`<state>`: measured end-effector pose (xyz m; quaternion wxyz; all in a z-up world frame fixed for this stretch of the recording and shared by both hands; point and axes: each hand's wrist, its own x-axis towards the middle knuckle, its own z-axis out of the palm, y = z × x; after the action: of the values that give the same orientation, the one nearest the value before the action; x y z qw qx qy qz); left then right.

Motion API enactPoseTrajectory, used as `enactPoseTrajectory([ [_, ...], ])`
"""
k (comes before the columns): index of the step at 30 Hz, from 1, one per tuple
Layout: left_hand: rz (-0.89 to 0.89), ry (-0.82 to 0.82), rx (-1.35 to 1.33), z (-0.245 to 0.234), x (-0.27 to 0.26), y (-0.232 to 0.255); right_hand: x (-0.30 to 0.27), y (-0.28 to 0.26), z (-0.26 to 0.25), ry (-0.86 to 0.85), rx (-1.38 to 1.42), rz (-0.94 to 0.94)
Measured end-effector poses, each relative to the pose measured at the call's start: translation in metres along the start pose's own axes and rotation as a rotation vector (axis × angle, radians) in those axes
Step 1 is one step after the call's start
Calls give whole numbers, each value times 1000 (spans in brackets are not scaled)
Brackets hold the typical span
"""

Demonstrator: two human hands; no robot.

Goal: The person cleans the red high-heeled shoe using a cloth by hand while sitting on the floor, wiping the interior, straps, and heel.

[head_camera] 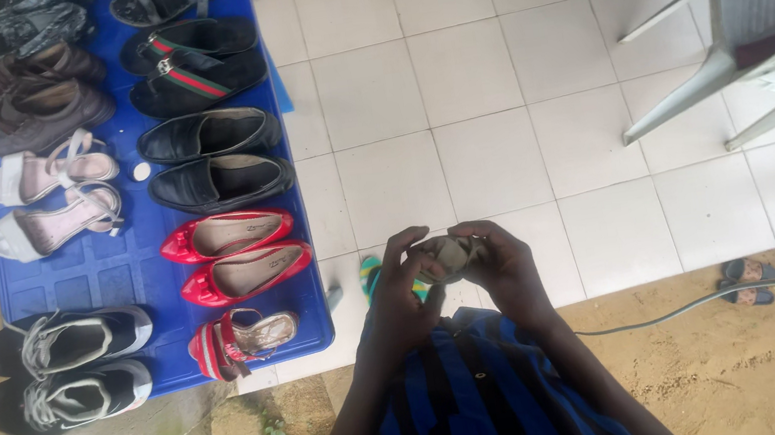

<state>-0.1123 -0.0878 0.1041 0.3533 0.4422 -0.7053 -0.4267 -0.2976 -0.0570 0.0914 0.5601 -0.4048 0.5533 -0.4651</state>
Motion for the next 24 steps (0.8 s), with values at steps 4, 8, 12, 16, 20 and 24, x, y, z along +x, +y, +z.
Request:
enactPoseTrajectory([
  [4, 0, 64, -146, -11, 13, -5, 33, -7, 0, -71, -90, -41],
  [8, -107, 142, -258, -20, 27, -21, 80, -20, 7, -227, -194, -127],
  [12, -48, 256, -304, -33, 47, -42, 118, -26, 31, -298, -175, -115],
  [16, -125, 364, -261, -41, 88, -65, 157, -31, 50, -296, -194, -278],
  [20, -83, 362, -252, -51, 135, -84, 204, -44, 49, -188, -257, -153],
  [24, -115, 321, -206, -63, 178, -104, 249, -56, 49, -200, -269, -162],
])
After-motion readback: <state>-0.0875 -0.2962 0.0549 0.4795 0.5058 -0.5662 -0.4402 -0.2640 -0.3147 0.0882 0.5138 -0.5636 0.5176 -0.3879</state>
